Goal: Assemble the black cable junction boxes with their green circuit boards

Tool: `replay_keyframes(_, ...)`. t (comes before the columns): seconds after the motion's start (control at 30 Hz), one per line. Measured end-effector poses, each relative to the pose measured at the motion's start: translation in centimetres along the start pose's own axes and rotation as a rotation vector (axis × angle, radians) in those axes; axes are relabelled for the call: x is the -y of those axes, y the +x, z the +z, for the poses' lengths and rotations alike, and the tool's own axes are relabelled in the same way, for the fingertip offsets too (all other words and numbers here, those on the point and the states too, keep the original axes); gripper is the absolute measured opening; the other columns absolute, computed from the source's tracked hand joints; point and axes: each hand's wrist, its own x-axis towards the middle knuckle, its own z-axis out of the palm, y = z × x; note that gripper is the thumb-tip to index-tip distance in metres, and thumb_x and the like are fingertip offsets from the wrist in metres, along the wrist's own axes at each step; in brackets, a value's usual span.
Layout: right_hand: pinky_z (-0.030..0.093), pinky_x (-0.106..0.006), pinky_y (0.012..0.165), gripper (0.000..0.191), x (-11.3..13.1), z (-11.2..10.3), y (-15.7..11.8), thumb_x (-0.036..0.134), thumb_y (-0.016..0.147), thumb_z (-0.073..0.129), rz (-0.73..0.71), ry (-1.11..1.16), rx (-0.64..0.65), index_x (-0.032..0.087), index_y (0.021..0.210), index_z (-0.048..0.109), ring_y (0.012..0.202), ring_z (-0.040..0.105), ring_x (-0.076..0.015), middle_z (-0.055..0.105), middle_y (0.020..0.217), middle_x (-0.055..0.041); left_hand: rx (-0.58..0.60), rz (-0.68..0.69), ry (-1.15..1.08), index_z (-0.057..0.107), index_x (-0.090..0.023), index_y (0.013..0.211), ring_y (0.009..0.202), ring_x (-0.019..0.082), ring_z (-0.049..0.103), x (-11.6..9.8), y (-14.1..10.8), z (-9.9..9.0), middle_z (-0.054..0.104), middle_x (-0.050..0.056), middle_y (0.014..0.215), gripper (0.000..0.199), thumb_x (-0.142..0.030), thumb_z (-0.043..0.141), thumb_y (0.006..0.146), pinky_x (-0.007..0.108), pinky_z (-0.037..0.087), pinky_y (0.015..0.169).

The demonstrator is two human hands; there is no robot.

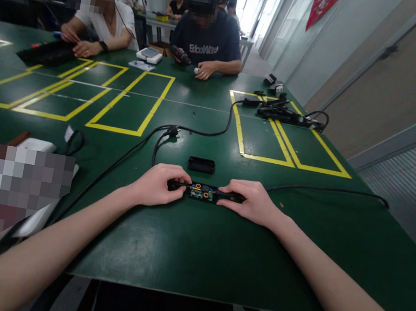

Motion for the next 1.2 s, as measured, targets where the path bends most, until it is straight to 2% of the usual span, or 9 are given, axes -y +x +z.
replay_keyframes(0.23,0.043,-0.025,0.056,0.04,-0.01,0.1,0.23,0.053,0.102,0.059,-0.039,-0.046,-0.033,0.019,0.083,0.066,0.06,0.064,-0.015,0.07,0.074,-0.0037,0.011,0.018,-0.021,0.077,-0.015,0.094,0.071,0.015,0.066,0.08,0.02,-0.09,0.072,0.005,0.083,0.019,-0.021,0.06,0.089,0.025,0.049,0.066)
replay_keyframes(0.47,0.038,-0.024,0.055,0.046,0.09,-0.02,0.36,0.054,0.106,0.051,-0.046,-0.05,0.027,0.019,0.078,0.063,0.054,0.057,-0.012,0.066,0.069,-0.0015,0.034,0.026,-0.041,0.077,-0.016,0.095,0.075,0.016,0.067,0.28,0.05,-0.07,0.072,0.005,0.085,0.019,-0.021,0.059,0.092,0.027,0.051,0.071)
replay_keyframes(0.73,0.041,-0.028,0.064,0.04,0.05,-0.24,0.58,0.045,0.109,0.049,-0.153,-0.196,0.057,0.018,0.084,0.067,0.065,0.058,-0.0157,0.066,0.072,-0.0037,0.057,0.039,-0.002,0.075,-0.017,0.092,0.079,0.016,0.066,0.2,0.05,-0.01,0.071,0.004,0.087,0.019,-0.02,0.057,0.096,0.028,0.05,0.073)
replay_keyframes(0.9,0.044,-0.031,0.072,0.037,-0.2,-0.16,0.74,0.041,0.109,0.049,-0.204,-0.238,0.031,0.018,0.087,0.067,0.081,0.063,-0.0184,0.073,0.095,-0.0088,0.079,0.023,0.012,0.072,-0.018,0.088,0.079,0.016,0.064,0.0,0.17,0.06,0.068,0.004,0.087,0.019,-0.02,0.056,0.098,0.028,0.05,0.073)
replay_keyframes(1.07,0.044,-0.031,0.072,0.032,0.12,-0.3,0.85,0.036,0.109,0.05,-0.237,-0.274,0.014,0.017,0.088,0.066,0.081,0.063,-0.0179,0.073,0.097,-0.0083,0.096,0.065,0.114,0.072,-0.019,0.088,0.086,0.018,0.064,-0.2,0.28,-0.16,0.068,0.005,0.092,0.022,-0.022,0.054,0.1,0.03,0.051,0.078)
replay_keyframes(1.2,0.045,-0.032,0.073,0.032,0.2,-0.26,0.9,0.034,0.109,0.05,-0.207,-0.302,0.004,0.017,0.089,0.067,0.082,0.064,-0.0178,0.074,0.098,-0.0084,0.037,0.03,0.264,0.075,-0.019,0.091,0.087,0.02,0.064,-0.33,0.48,-0.24,0.069,0.005,0.095,0.02,-0.023,0.057,0.098,0.034,0.049,0.079)
